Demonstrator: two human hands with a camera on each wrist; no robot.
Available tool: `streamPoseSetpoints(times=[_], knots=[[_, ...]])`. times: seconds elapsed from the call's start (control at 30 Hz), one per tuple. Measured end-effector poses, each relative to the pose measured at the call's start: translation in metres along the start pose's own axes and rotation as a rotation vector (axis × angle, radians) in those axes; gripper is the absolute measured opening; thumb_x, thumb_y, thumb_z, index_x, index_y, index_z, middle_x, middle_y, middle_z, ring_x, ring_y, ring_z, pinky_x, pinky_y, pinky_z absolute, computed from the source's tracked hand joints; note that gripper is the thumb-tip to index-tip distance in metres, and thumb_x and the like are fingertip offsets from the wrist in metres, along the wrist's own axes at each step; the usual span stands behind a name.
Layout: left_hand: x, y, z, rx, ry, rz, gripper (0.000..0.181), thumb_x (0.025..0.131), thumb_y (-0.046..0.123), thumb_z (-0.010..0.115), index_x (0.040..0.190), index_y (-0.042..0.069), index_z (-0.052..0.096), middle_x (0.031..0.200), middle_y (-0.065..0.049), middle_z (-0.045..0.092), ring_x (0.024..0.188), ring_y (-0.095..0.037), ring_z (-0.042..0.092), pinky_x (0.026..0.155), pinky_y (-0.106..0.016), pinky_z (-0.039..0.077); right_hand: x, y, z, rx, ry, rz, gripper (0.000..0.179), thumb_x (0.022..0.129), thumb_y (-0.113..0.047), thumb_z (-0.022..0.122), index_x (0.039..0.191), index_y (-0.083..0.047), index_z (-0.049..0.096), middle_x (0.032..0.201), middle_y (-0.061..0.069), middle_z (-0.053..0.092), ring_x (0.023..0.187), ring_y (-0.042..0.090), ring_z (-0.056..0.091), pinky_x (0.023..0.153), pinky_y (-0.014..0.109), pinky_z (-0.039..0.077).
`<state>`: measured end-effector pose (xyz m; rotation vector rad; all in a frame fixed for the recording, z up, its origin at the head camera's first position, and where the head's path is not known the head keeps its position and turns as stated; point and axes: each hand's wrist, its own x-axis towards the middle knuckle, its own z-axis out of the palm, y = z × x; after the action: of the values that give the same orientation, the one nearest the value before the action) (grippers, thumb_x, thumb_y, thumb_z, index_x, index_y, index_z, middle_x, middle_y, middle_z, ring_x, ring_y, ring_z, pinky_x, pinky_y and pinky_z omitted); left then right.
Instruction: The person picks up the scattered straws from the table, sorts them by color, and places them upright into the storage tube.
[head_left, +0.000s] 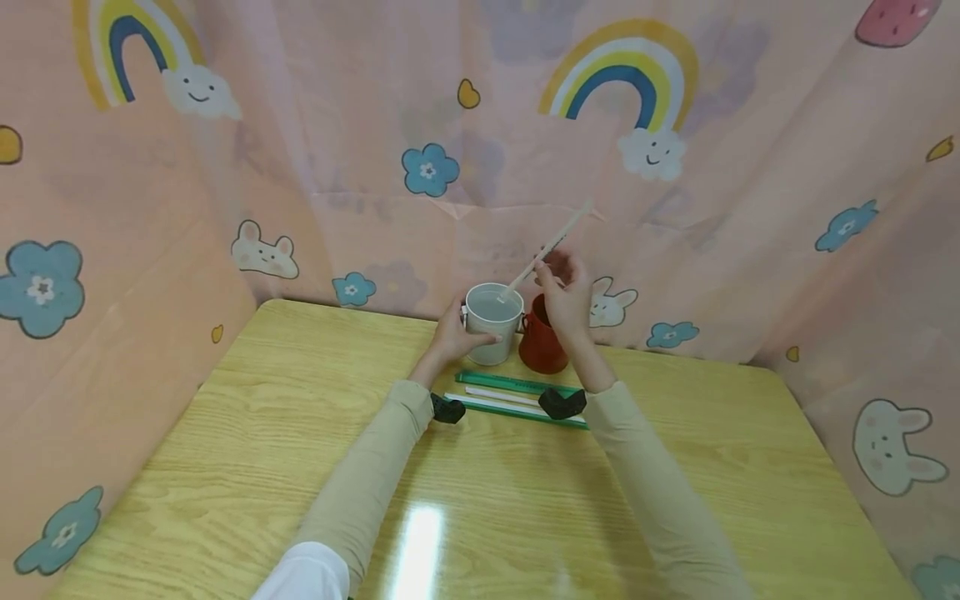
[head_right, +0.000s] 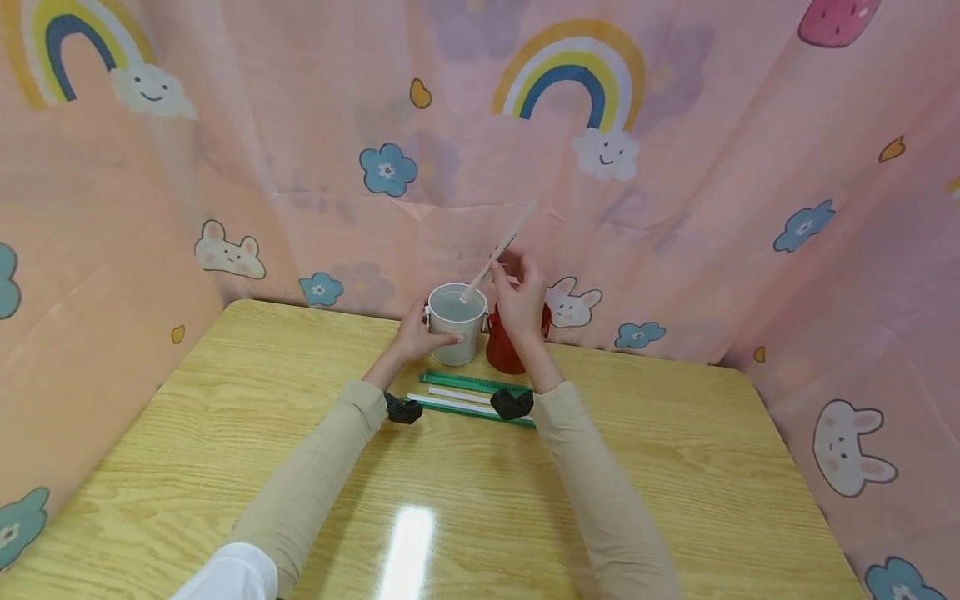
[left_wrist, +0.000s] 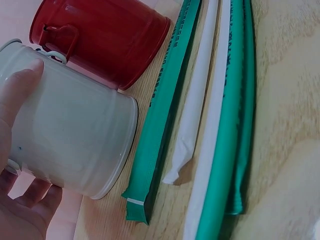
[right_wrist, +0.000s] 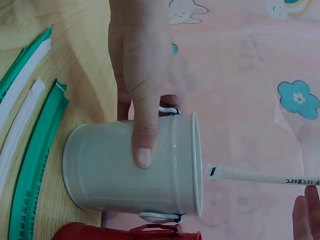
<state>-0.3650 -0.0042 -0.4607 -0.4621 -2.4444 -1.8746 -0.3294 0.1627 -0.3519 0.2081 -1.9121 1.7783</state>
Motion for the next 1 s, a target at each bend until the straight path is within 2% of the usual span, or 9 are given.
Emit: streamPoseSetpoints(times=[0.13,0.2,0.33,0.47,0.5,0.6,0.73,0.77,1.0], knots=[[-0.003,0.000,0.000,-0.009,0.003,0.005,0.088,0.071,0.008,0.085,0.144,0.009,0.035,0.137,-0.013,0.049,0.128,-0.029,0.048,0.110,-0.044,0.038,-0.004,0.006,0.001,-0.052,-0.027,0.055,0.028,0.093,-0.010,0.061,0.117,0.005,0.059,0.098,0.002,0.063,0.085,0.014,0.062,0.075,0.019,0.056],[-0.004,0.000,0.000,-0.007,0.004,0.007,0.089,0.070,0.007,0.085,0.144,0.008,0.035,0.136,-0.013,0.049,0.127,-0.029,0.048,0.110,-0.045,0.038,-0.006,0.009,0.001,-0.092,-0.047,0.090,0.029,0.094,-0.012,0.061,0.119,0.002,0.059,0.103,0.006,0.064,0.089,0.015,0.063,0.079,0.023,0.057],[-0.005,-0.002,0.001,-0.002,0.000,0.012,0.088,0.071,0.008,0.085,0.143,0.009,0.035,0.136,-0.012,0.049,0.127,-0.028,0.048,0.110,-0.044,0.038,-0.008,0.014,0.001,-0.127,-0.075,0.135,0.031,0.094,-0.012,0.061,0.124,-0.001,0.059,0.115,0.017,0.063,0.097,0.028,0.065,0.084,0.032,0.057],[-0.003,-0.002,0.002,-0.007,0.000,0.022,0.087,0.071,0.009,0.085,0.143,0.009,0.035,0.135,-0.011,0.050,0.126,-0.028,0.048,0.110,-0.042,0.039,-0.013,0.002,0.003,-0.152,-0.092,0.141,0.031,0.094,-0.007,0.059,0.123,0.005,0.057,0.117,0.025,0.061,0.102,0.041,0.063,0.074,0.020,0.056],[-0.002,-0.002,0.002,-0.007,0.002,0.025,0.087,0.071,0.009,0.085,0.143,0.009,0.035,0.135,-0.012,0.050,0.126,-0.028,0.048,0.110,-0.042,0.039,-0.015,-0.002,0.004,-0.169,-0.095,0.138,0.031,0.094,-0.006,0.059,0.122,0.006,0.057,0.115,0.026,0.060,0.102,0.043,0.062,0.073,0.021,0.057],[-0.002,-0.001,0.001,-0.001,0.008,0.026,0.088,0.071,0.008,0.085,0.143,0.008,0.035,0.135,-0.013,0.050,0.126,-0.029,0.049,0.109,-0.043,0.040,-0.015,0.005,0.006,-0.205,-0.101,0.137,0.029,0.094,-0.008,0.059,0.121,0.004,0.058,0.112,0.023,0.061,0.098,0.038,0.064,0.070,0.024,0.058],[-0.002,0.001,0.000,0.008,0.012,0.023,0.089,0.071,0.007,0.084,0.144,0.007,0.034,0.137,-0.014,0.049,0.126,-0.030,0.049,0.109,-0.043,0.040,-0.009,0.028,0.006,-0.214,-0.114,0.162,0.030,0.094,-0.014,0.061,0.121,-0.002,0.059,0.111,0.019,0.063,0.096,0.030,0.065,0.072,0.026,0.058],[-0.002,0.001,0.000,0.008,0.013,0.025,0.089,0.071,0.007,0.084,0.144,0.007,0.034,0.137,-0.014,0.049,0.126,-0.030,0.049,0.108,-0.044,0.040,-0.009,0.028,0.006,-0.217,-0.120,0.169,0.030,0.094,-0.013,0.061,0.122,-0.002,0.059,0.112,0.019,0.063,0.096,0.030,0.065,0.071,0.023,0.058],[-0.002,0.001,0.001,0.001,0.014,0.021,0.088,0.070,0.005,0.084,0.143,0.006,0.035,0.136,-0.014,0.049,0.125,-0.029,0.049,0.108,-0.043,0.040,-0.009,0.033,0.007,-0.262,-0.133,0.192,0.031,0.093,-0.013,0.063,0.123,-0.003,0.061,0.111,0.019,0.065,0.094,0.030,0.065,0.077,0.028,0.058]])
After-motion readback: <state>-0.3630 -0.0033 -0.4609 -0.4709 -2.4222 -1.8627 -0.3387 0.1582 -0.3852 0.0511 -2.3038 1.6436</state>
